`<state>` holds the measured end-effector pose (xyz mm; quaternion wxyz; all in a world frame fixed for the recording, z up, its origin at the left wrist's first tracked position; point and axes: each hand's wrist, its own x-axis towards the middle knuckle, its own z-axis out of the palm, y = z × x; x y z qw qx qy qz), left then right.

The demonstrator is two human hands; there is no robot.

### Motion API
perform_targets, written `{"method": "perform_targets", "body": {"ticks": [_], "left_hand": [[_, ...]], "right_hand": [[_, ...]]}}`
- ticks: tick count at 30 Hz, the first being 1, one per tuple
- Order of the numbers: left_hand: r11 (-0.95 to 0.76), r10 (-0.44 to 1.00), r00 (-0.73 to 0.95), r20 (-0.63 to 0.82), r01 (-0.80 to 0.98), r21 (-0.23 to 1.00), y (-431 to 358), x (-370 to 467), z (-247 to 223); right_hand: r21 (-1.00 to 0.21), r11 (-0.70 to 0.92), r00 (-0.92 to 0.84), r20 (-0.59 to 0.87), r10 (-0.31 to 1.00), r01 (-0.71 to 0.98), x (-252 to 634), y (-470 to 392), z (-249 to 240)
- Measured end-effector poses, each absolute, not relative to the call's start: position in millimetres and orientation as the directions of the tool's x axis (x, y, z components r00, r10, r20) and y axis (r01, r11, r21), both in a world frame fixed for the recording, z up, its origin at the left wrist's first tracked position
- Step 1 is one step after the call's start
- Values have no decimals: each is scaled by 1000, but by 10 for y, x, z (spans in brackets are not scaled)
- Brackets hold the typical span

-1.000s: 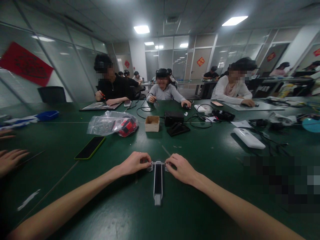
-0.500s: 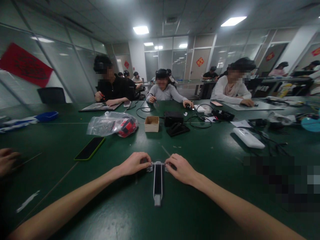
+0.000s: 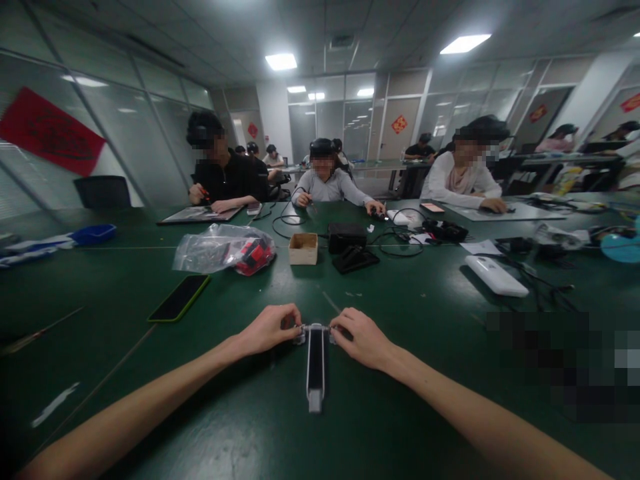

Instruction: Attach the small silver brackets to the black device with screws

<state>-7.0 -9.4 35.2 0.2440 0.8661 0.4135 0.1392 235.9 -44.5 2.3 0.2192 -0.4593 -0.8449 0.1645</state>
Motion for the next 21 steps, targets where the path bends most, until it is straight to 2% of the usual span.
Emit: {"method": "perform_targets", "body": {"ticks": [5, 21], "left_hand": [[-539, 776, 629, 42, 628, 562, -88, -74, 332], [-589, 750, 660, 46, 635, 500, -117, -53, 374]], "right_hand": [[-472, 545, -492, 243, 836, 693, 2366, -427, -11], [-483, 533, -486, 232, 843, 694, 2369, -437, 0]]}}
